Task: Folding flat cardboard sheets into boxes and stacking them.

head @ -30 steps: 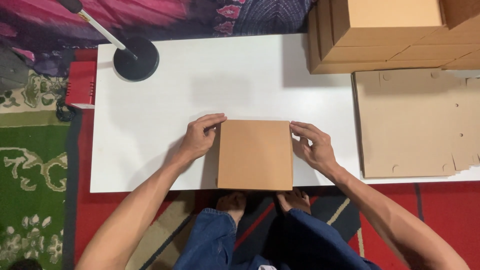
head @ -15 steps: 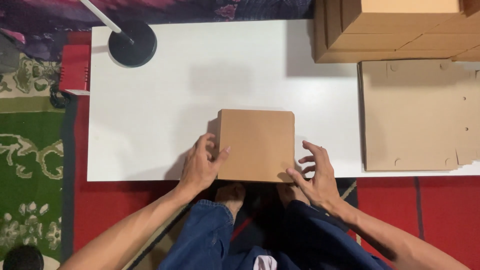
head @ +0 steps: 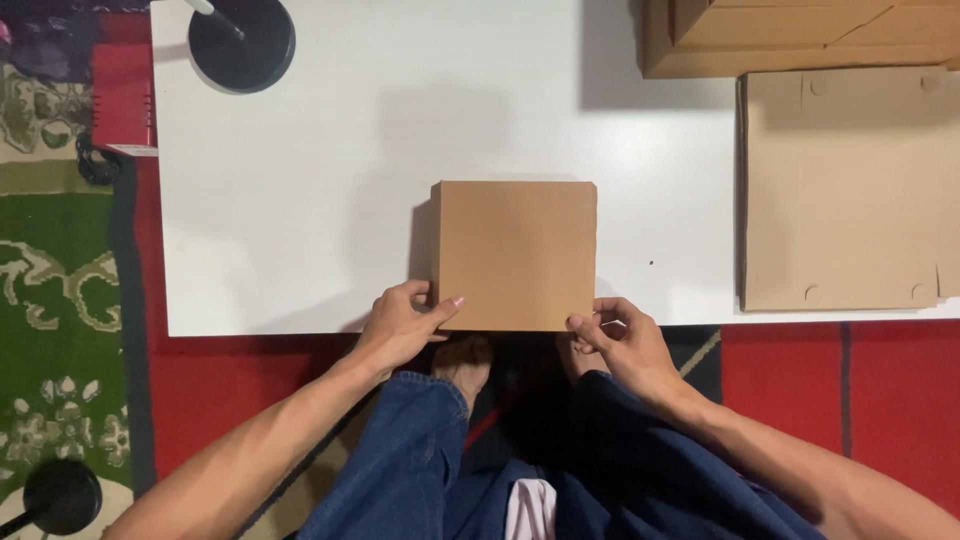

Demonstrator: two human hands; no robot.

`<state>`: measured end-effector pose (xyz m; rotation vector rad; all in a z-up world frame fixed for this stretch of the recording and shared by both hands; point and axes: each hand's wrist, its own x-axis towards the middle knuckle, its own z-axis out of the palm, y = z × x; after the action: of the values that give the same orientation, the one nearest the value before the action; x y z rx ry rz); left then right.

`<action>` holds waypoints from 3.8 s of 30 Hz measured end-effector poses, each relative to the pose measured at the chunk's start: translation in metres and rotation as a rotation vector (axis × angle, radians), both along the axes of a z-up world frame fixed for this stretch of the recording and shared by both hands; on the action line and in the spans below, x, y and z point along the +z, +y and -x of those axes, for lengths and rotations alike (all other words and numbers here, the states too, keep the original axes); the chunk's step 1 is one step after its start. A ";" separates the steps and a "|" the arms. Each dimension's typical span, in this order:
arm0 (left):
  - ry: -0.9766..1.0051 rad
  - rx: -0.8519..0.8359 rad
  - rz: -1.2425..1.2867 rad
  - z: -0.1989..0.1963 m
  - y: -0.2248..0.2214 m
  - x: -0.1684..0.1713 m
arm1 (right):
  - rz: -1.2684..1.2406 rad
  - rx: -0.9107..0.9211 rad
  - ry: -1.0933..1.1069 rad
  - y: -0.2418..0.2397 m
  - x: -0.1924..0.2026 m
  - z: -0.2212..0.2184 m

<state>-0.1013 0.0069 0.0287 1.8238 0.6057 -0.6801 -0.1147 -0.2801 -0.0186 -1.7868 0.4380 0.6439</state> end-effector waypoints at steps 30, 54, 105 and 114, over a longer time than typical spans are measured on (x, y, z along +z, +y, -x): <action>-0.088 -0.184 -0.200 -0.001 -0.018 -0.034 | -0.012 0.014 -0.156 0.002 0.020 -0.005; -0.772 -0.260 0.023 -0.065 -0.166 0.064 | 0.139 -0.441 -1.118 -0.113 0.059 -0.062; -1.015 -0.363 -0.059 -0.225 -0.246 0.067 | 0.351 -0.239 -0.962 -0.146 0.092 -0.227; -0.900 -0.443 -0.081 -0.188 -0.263 0.026 | 0.397 -0.238 -0.882 -0.162 0.057 -0.174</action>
<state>0.0869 -0.2557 0.0551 2.1096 -0.3778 -0.0531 0.0588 -0.4424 0.0388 -2.1376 0.1588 -0.4434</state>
